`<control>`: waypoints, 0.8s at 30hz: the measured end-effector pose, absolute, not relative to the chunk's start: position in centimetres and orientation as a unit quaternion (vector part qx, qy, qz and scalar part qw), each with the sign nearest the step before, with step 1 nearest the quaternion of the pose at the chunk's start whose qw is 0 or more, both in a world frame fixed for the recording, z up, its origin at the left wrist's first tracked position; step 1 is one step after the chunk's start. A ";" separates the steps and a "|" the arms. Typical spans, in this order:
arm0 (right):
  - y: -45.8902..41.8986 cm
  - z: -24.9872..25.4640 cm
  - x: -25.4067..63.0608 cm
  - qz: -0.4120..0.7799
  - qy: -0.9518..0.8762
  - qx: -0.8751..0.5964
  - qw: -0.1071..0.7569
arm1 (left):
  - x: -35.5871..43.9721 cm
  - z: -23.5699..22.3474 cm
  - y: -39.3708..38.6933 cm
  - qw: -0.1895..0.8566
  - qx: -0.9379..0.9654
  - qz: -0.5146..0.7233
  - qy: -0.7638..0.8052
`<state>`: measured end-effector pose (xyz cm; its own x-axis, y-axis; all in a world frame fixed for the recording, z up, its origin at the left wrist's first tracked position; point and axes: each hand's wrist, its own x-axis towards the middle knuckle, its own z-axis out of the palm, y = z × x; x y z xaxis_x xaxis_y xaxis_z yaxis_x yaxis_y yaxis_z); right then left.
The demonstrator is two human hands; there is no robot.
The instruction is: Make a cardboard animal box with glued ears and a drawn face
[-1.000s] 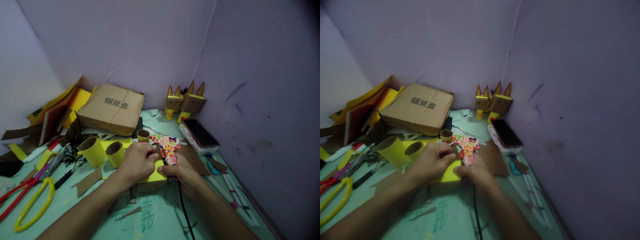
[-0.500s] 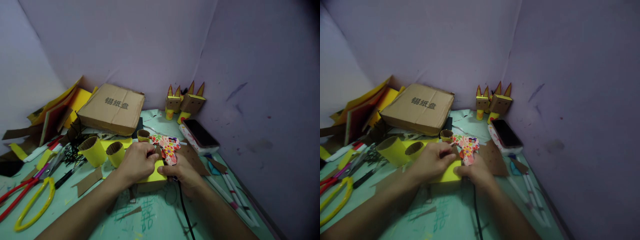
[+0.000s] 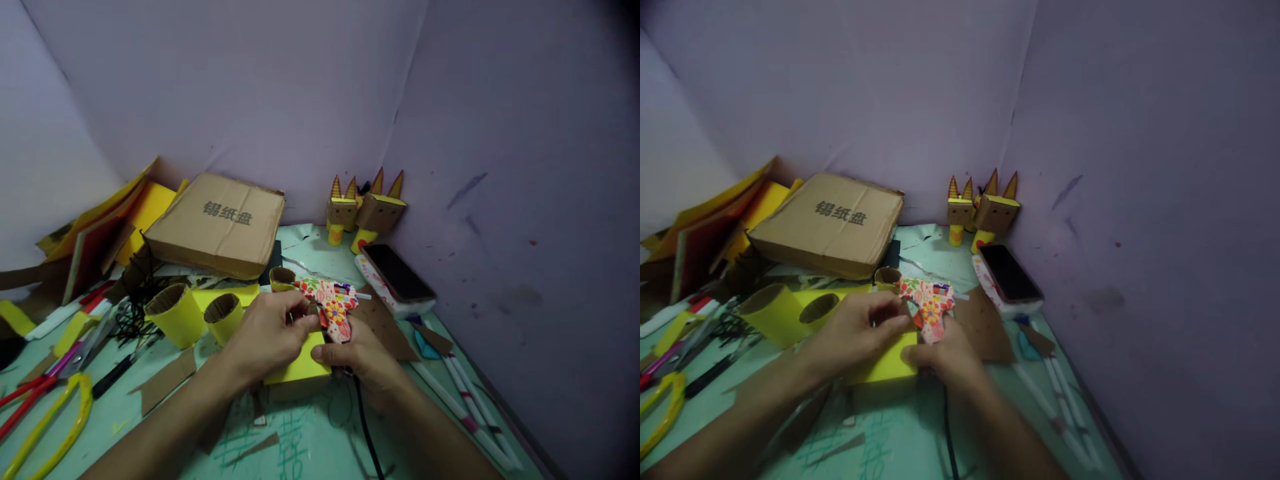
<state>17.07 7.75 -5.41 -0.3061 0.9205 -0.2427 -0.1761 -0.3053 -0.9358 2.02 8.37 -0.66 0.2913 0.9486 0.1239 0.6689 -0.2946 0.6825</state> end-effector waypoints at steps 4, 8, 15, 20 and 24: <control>7.8 -5.5 17.1 0.688 -0.429 -0.432 0.396 | 2.0 -0.8 8.4 0.263 0.755 0.253 0.545; 7.8 -5.6 17.2 0.697 -0.426 -0.420 0.395 | 2.0 -0.6 8.4 0.262 0.758 0.243 0.546; 7.5 -5.2 17.0 0.699 -0.416 -0.418 0.405 | 1.7 -0.6 8.6 0.294 0.748 0.275 0.527; 7.2 -4.8 17.0 0.693 -0.419 -0.420 0.409 | 1.5 -0.6 8.8 0.298 0.758 0.258 0.519; 7.1 -4.5 17.1 0.680 -0.420 -0.443 0.405 | 1.5 -0.6 8.8 0.285 0.772 0.251 0.510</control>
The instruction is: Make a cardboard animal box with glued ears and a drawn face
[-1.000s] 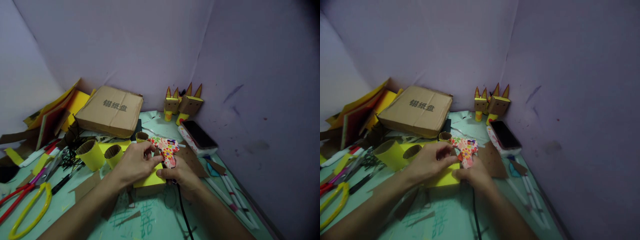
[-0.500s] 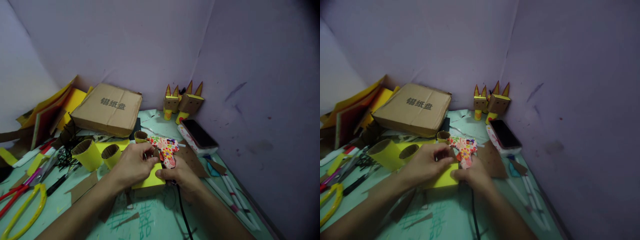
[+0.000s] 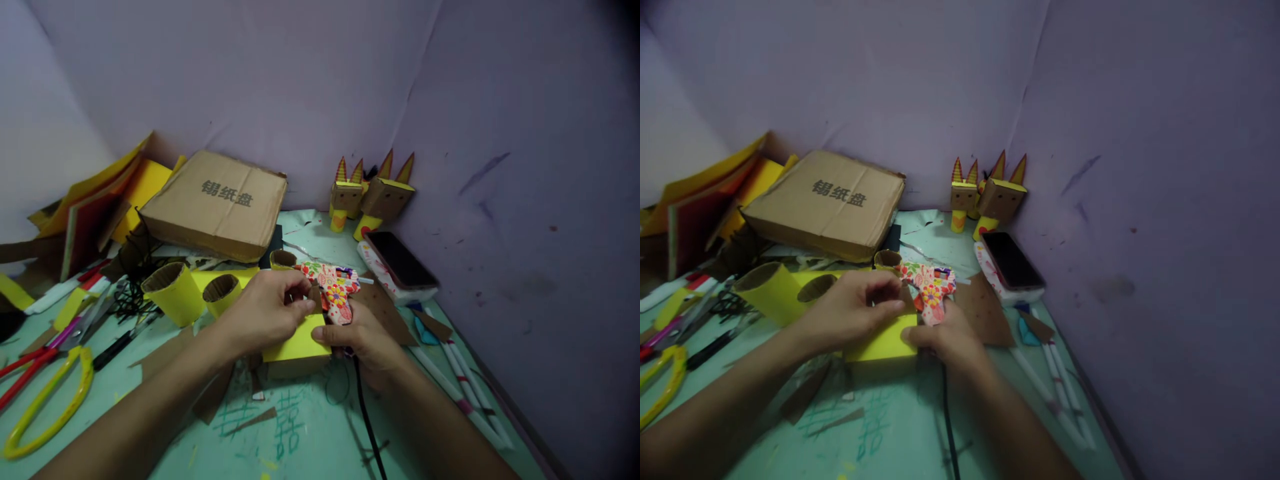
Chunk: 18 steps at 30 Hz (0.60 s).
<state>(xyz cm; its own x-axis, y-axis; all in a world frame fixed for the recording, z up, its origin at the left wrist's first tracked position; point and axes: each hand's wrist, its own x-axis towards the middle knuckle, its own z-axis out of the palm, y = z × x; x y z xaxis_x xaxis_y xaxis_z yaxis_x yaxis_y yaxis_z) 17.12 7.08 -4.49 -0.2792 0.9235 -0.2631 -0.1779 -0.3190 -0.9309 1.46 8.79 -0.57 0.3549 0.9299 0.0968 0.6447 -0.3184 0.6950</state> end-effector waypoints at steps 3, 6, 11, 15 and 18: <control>7.2 -4.6 17.1 0.670 -0.420 -0.464 0.399 | 1.4 -0.7 8.7 0.274 0.777 0.247 0.511; 7.3 -4.6 17.1 0.674 -0.418 -0.460 0.399 | 1.4 -0.7 8.6 0.255 0.778 0.232 0.525; 7.1 -4.1 17.0 0.676 -0.424 -0.452 0.400 | 1.8 -0.9 8.6 0.221 0.778 0.217 0.546; 6.9 -3.9 16.9 0.679 -0.416 -0.443 0.412 | 2.0 -0.8 8.6 0.198 0.783 0.204 0.553; 7.0 -4.0 17.0 0.679 -0.419 -0.445 0.407 | 2.0 -0.8 8.4 0.188 0.786 0.203 0.553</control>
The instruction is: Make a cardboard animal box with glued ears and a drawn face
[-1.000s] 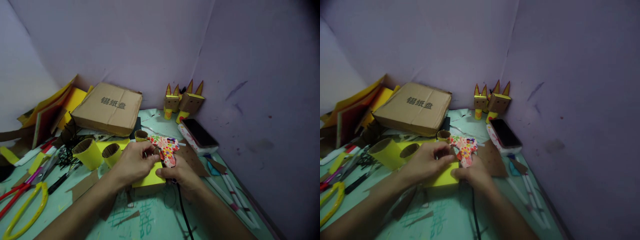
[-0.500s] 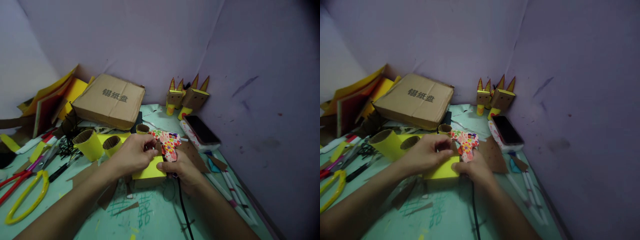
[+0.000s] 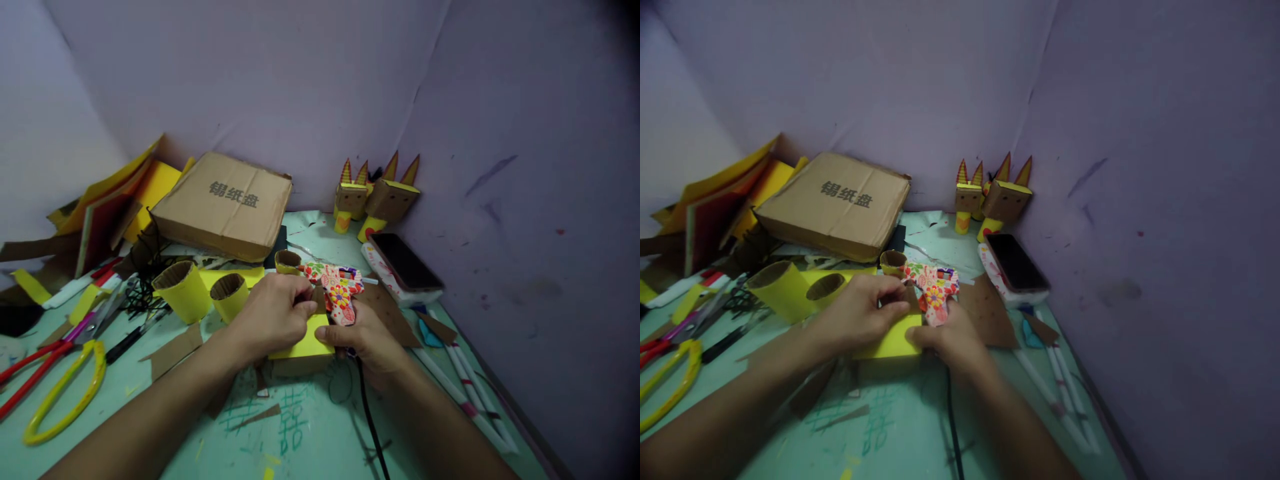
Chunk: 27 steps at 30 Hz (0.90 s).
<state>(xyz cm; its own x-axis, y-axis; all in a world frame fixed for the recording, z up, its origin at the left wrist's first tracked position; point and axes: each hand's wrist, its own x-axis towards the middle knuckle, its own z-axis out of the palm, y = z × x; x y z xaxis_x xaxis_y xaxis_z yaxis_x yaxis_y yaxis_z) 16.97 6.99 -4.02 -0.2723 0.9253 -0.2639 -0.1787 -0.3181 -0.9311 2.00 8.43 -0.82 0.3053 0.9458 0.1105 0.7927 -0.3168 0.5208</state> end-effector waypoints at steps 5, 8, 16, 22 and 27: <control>7.0 -4.3 17.0 0.669 -0.437 -0.444 0.405 | 1.9 -1.0 8.3 0.189 0.786 0.214 0.548; 7.0 -4.4 17.1 0.668 -0.437 -0.443 0.408 | 1.8 -1.1 8.3 0.191 0.791 0.223 0.537; 7.3 -4.8 17.1 0.673 -0.426 -0.453 0.401 | 1.8 -1.2 8.6 0.196 0.803 0.230 0.514; 7.2 -4.6 16.9 0.670 -0.426 -0.450 0.408 | 1.6 -1.3 8.4 0.196 0.802 0.234 0.513; 7.7 -5.2 17.0 0.678 -0.430 -0.453 0.388 | 1.8 -1.1 8.1 0.191 0.801 0.232 0.517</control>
<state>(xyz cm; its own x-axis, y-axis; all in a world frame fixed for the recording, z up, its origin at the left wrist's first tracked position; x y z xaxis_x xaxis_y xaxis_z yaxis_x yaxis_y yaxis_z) 17.00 7.73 -5.19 -0.2885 0.9153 -0.2810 -0.1360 -0.3296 -0.9343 1.81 8.14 -1.10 0.3574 0.9174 0.1750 0.7397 -0.3925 0.5467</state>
